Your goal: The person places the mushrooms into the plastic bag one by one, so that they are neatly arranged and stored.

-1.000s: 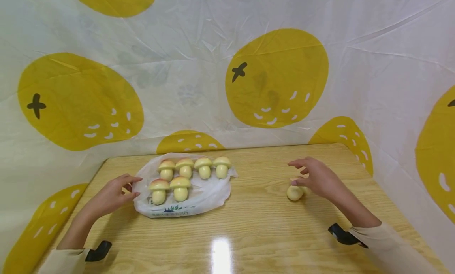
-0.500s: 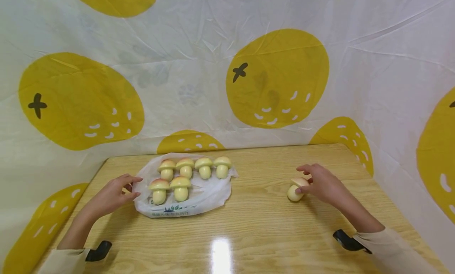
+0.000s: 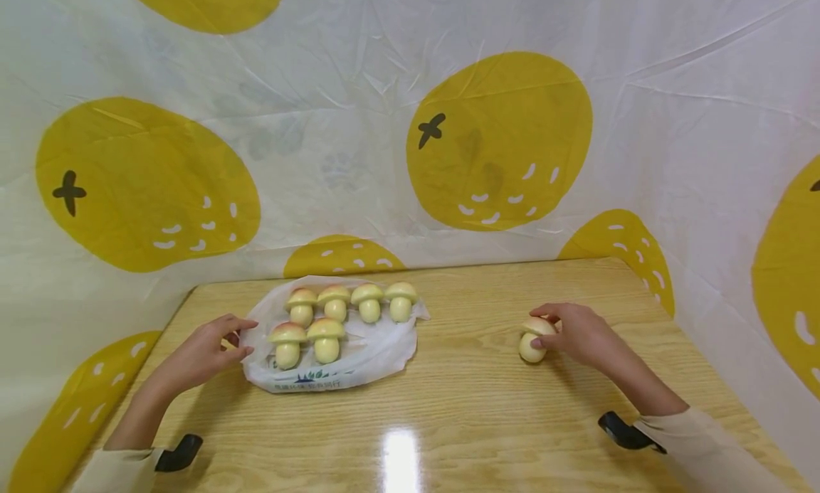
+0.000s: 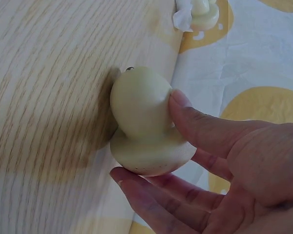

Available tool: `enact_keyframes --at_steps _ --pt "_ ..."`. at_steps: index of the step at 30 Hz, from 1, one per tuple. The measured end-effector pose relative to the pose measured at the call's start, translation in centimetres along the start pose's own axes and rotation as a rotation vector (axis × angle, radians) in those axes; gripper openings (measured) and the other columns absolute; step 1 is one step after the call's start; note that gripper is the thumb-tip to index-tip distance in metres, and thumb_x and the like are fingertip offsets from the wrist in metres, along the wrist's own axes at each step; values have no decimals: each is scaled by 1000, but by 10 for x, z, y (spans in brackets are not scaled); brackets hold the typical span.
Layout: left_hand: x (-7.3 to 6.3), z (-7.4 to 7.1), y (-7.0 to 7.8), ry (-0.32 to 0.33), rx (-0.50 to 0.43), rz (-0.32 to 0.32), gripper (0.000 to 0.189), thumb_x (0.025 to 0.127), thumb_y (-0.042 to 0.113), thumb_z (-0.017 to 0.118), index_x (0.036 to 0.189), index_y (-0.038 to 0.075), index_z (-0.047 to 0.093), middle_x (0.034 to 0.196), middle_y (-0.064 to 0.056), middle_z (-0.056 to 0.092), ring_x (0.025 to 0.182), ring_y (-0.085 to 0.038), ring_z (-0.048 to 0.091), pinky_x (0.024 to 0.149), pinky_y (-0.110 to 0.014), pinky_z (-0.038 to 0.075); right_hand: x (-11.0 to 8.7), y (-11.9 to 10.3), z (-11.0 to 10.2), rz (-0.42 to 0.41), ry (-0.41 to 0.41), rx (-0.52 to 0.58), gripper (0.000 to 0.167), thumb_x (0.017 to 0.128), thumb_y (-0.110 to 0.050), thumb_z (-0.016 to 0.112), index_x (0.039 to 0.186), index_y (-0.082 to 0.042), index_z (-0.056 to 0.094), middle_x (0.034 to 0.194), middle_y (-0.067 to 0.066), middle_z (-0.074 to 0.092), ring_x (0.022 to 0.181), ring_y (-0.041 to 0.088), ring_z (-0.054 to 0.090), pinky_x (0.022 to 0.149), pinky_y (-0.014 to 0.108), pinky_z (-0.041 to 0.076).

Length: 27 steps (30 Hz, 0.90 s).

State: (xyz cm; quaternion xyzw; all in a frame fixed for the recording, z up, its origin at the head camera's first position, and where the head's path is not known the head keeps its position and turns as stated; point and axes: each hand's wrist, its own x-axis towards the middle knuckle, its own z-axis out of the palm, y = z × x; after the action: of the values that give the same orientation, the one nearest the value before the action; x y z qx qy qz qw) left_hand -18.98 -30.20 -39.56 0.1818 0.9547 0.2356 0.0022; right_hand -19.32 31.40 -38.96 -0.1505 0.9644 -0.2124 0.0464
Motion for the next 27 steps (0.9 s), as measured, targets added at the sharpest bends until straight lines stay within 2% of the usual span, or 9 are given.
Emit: enact_keyframes --at_steps 9,14,17,21,25,27 --pt "0 1 1 -2 2 -3 39 92 11 72 127 -5 66 104 -5 63 89 -16 62 70 -28 51 0 0 -1 0 -19 22 60 86 -32 81 130 5 63 117 22 68 107 41 64 82 52 51" --pt "1 0 2 -4 -2 -3 40 92 11 72 127 -5 65 103 -5 63 89 -17 62 70 -28 51 3 0 -2 -19 -54 47 62 87 -31 80 134 3 60 115 22 68 104 38 64 78 46 50" --pt "0 0 1 -5 -3 -2 40 92 11 72 127 -6 65 103 -5 63 89 -17 62 70 -28 51 5 -2 -2 -20 -108 137 63 90 -28 78 140 4 56 118 24 65 92 28 64 71 38 51" --pt "0 0 0 -4 -6 1 40 92 11 72 127 -6 65 103 -5 63 89 -17 61 70 -28 51 7 -5 0 -25 -179 276 63 94 -18 73 145 7 48 125 29 57 75 16 57 61 31 51" --pt "0 -1 1 1 -6 -4 39 91 10 72 127 -6 66 103 -5 64 88 -16 62 71 -28 52 9 -9 1 -46 -202 321 62 95 -12 70 146 10 44 132 34 51 68 16 53 58 30 49" --pt "0 -1 1 3 -5 -1 39 91 10 73 127 -6 66 102 -5 64 88 -16 62 71 -28 52 10 -10 2 -46 -203 324 62 95 -10 70 146 11 43 136 36 48 73 16 56 60 31 51"
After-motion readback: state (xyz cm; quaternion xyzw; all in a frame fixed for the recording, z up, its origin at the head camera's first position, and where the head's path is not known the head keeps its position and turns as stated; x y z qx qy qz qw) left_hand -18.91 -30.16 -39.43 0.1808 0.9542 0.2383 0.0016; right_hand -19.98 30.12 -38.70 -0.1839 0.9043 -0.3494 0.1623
